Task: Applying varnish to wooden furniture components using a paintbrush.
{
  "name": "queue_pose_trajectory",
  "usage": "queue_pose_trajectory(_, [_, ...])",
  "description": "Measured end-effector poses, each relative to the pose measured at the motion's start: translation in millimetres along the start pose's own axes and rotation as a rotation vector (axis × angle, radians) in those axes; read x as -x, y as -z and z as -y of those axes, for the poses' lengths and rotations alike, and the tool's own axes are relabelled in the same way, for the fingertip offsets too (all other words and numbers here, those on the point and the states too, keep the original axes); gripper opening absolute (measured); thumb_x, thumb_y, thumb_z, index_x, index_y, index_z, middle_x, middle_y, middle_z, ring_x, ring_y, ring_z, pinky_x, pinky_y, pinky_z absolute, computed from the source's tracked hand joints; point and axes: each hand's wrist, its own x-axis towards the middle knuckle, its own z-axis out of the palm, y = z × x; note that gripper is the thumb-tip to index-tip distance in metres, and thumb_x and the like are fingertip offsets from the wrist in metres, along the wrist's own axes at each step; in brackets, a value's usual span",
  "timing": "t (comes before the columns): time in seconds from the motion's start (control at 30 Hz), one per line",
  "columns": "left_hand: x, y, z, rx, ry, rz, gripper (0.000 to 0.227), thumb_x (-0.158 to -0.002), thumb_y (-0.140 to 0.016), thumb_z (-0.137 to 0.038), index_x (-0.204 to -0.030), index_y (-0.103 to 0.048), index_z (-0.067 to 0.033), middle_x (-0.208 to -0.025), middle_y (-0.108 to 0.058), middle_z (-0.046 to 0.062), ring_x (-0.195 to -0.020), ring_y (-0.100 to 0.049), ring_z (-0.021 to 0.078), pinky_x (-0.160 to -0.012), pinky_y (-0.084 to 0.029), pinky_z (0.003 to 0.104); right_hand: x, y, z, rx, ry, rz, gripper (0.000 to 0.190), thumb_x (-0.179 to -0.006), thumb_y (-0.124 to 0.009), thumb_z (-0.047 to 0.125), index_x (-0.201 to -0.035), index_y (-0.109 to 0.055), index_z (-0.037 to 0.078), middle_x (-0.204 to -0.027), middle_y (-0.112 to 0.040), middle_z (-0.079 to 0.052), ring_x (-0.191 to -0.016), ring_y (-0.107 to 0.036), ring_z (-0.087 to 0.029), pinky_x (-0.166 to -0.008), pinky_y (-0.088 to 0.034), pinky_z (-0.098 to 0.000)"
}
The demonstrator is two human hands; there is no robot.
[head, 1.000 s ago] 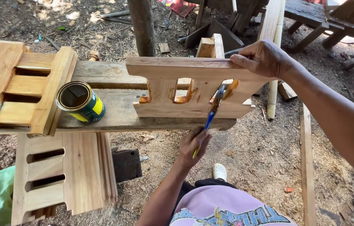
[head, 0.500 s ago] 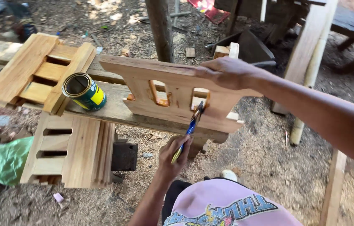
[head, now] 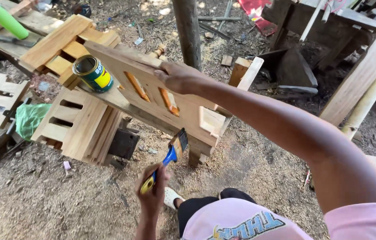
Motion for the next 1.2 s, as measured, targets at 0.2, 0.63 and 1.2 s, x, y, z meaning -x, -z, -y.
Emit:
queue_pose_trajectory(0.2, [38, -43, -55, -0.17, -0.261, 0.104, 0.015, -0.096, -0.072, -0.01, -0.11, -0.069, -0.0033, -0.09, -0.076, 0.011, -0.063, -0.072, 0.011, -0.043, -0.057, 0.021, 1, -2, -1, -0.032, 0.014, 0.046, 0.049, -0.106, -0.035, 0.048, -0.128, -0.057, 0.01, -0.088, -0.063, -0.005, -0.075, -0.056, -0.017, -0.074, -0.048, -0.0414])
queue_pose_trajectory(0.63, [-12, -80, -51, -0.597, -0.556, 0.752, 0.034, -0.101, -0.065, 0.0, -0.128, -0.049, -0.0121, -0.08, -0.05, 0.004, -0.06, -0.057, 0.0138, -0.037, -0.052, 0.028, -2, -17, 2, -0.081, 0.058, 0.023, 0.045, -0.107, -0.039, 0.046, -0.127, -0.061, 0.012, -0.069, -0.05, 0.006, -0.054, -0.037, -0.007, -0.05, -0.037, -0.0303])
queue_pose_trajectory(1.2, [-31, -73, -92, -0.496, -0.385, 0.549, 0.032, -0.091, -0.073, -0.009, -0.115, -0.053, -0.0094, -0.097, -0.064, 0.011, -0.072, -0.068, 0.0207, -0.05, -0.06, 0.027, -11, -21, -4, -0.065, 0.116, -0.014, 0.045, -0.107, -0.041, 0.045, -0.123, -0.063, 0.01, -0.074, -0.06, 0.001, -0.058, -0.047, -0.008, -0.057, -0.043, -0.0338])
